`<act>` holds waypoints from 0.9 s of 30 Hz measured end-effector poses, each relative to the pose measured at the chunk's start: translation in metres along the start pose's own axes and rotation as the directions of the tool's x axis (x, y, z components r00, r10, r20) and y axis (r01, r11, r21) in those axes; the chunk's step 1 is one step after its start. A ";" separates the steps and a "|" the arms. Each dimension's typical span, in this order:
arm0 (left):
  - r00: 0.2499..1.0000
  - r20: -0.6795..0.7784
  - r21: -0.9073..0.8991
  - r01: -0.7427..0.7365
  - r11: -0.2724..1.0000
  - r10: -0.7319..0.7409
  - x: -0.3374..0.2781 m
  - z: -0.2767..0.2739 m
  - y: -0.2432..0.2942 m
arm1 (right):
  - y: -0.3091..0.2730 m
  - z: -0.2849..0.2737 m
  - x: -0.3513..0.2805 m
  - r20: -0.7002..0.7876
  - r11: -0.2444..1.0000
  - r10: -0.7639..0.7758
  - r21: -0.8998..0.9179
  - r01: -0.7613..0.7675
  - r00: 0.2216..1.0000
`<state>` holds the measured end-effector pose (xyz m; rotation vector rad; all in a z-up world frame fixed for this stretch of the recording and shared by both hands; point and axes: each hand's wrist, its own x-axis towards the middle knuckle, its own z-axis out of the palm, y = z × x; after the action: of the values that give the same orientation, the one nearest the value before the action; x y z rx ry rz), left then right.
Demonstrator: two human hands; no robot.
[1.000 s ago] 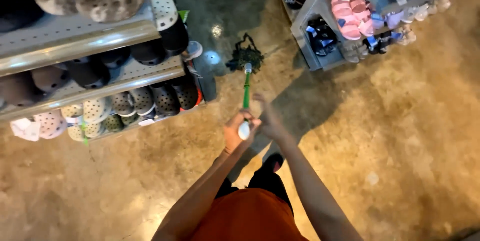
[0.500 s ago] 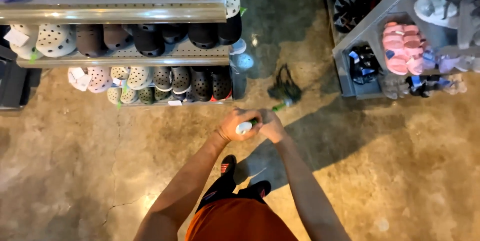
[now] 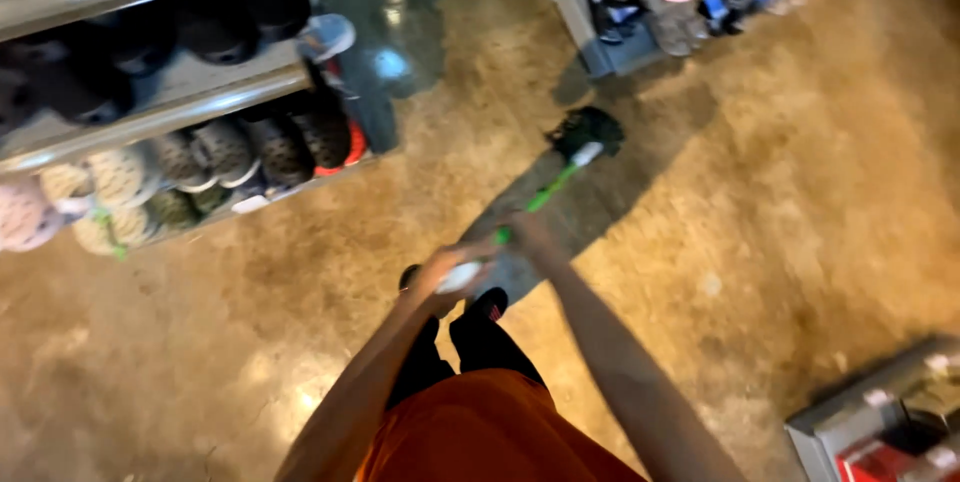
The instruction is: Mopping the floor in a retail store aisle and rinsing the mop in a bucket.
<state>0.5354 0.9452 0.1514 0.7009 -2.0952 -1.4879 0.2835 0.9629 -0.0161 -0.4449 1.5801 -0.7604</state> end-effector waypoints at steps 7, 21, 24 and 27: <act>0.682 -0.723 -0.414 -0.299 0.860 -0.111 -0.068 -0.040 0.048 | -0.060 0.139 -0.071 0.401 0.340 -0.761 -0.423 0.840 0.510; 0.969 -0.195 -0.176 -0.185 0.967 0.150 0.076 0.090 -0.002 | 0.011 -0.059 -0.036 -0.148 0.563 -0.775 -0.604 0.564 0.615; 0.995 -0.098 -0.432 -0.067 0.899 0.027 0.055 0.091 -0.003 | 0.033 -0.047 -0.036 -0.209 0.510 -0.824 -0.679 0.528 0.527; 0.981 -0.137 -0.261 -0.170 0.950 0.138 0.002 0.049 0.000 | 0.039 0.014 -0.065 -0.208 0.500 -0.819 -0.715 0.488 0.534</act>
<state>0.5030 0.9785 0.1367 0.4954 -1.7694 -1.5659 0.3131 1.0312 0.0030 -1.5363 2.1979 -1.0520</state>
